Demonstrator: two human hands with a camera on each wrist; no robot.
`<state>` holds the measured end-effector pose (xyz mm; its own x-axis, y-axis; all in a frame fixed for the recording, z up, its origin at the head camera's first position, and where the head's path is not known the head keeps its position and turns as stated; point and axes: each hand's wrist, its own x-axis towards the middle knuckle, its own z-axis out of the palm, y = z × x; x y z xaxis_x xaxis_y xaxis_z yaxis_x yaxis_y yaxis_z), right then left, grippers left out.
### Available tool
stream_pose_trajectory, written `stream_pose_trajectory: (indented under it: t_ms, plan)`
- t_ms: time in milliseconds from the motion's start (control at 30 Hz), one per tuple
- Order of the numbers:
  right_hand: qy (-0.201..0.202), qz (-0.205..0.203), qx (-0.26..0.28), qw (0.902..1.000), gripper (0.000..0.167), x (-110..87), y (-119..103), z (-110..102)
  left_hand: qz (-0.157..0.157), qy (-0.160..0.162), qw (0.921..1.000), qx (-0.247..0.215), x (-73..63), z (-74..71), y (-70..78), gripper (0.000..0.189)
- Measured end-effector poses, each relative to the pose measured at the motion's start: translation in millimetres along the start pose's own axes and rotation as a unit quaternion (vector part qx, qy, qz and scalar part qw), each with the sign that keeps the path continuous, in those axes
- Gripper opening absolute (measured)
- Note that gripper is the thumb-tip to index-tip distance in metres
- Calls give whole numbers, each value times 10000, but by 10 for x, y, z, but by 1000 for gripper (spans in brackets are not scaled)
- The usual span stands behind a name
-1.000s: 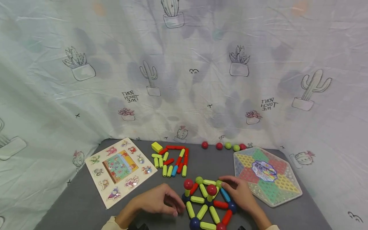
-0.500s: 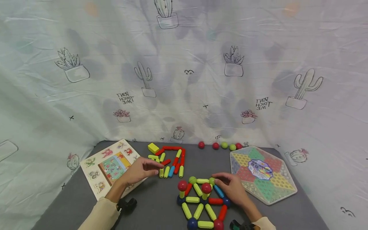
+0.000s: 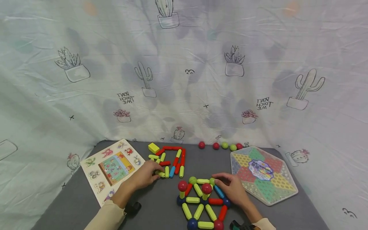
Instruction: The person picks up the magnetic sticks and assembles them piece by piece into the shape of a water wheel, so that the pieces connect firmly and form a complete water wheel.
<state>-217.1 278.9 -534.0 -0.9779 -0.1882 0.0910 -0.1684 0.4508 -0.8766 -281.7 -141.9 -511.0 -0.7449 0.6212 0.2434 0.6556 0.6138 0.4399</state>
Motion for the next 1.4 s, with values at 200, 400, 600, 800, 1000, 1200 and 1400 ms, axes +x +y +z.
stream_pose_trajectory:
  t_ms: [200,400,600,800,1000,1200,1400]
  plan:
    - [-72,-147,89,9998,27,-25,-12,-26,-957,294,9824,-1578,-18,-59,377,21]
    - [-109,-49,138,9998,27,-17,21,-30,-1282,438,9168,-3756,166,-71,906,31]
    - [-51,-24,49,10000,25,-14,40,-14,-845,-59,9023,-4227,372,-15,1320,33]
    - [-86,-113,125,9998,27,-29,19,-5,-607,-519,9264,-3680,399,60,1421,27]
    - [-15,-110,112,9999,26,-12,20,-14,-493,-621,9497,-3031,365,44,1446,25]
    - [-79,-239,118,9996,25,9,65,-12,-443,-908,9658,-2389,354,36,1480,26]
    - [-65,-190,104,9997,27,-11,60,2,-339,-845,9678,-2348,310,108,1465,30]
